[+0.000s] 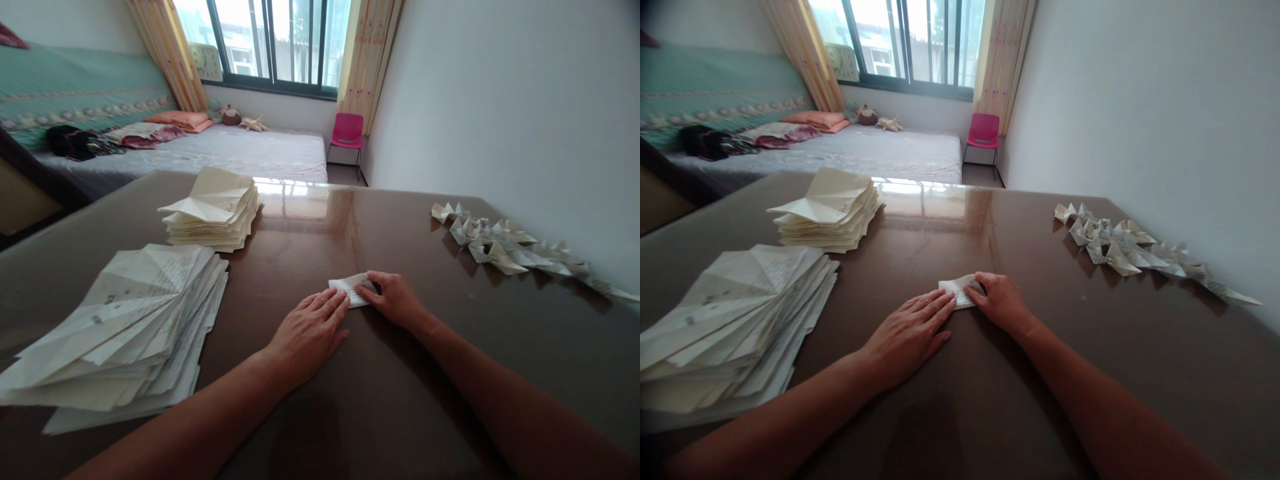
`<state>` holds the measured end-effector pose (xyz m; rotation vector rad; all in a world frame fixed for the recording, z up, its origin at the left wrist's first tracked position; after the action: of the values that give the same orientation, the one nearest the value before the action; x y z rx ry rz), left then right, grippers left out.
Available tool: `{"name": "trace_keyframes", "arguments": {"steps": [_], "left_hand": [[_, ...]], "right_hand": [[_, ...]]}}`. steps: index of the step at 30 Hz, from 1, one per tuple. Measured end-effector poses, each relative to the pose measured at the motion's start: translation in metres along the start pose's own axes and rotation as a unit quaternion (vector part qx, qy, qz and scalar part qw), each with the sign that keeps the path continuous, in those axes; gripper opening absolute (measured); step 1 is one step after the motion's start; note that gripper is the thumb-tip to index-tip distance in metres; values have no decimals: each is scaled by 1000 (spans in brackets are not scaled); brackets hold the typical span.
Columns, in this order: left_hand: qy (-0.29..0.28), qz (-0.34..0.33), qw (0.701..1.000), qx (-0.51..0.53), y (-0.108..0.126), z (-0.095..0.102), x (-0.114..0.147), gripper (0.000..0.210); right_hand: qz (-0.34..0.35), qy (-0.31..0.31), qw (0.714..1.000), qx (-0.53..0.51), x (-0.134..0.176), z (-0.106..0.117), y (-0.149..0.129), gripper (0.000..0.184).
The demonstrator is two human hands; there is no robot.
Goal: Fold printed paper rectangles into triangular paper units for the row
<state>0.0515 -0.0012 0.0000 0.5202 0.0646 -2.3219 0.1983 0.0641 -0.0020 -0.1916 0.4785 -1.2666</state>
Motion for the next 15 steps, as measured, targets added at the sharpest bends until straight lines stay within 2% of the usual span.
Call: {"name": "trace_keyframes", "arguments": {"steps": [8, 13, 15], "left_hand": [[-14, 6, 1000, 4, 1, 1, 0, 46], [-8, 3, 1000, -8, 1, -1, 1, 44], [-4, 1, 1000, -18, 2, -1, 2, 43]], "right_hand": [[-8, -10, 1000, 20, -2, 0, 0, 32], [-18, -8, 1000, 10, -2, -1, 3, 22], [-25, 3, 1000, 0, -2, -1, 4, 30]]}}
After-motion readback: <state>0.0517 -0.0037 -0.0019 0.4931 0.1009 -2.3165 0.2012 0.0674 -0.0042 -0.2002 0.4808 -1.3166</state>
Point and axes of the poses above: each hand's wrist, its own x-axis away from the middle knuckle, its own z-axis out of the back of the hand, y = z × x, the point moved 7 cm from there along -x, towards the middle knuckle, and after that the axes turned 6 degrees about y, right-handed, at the moved point
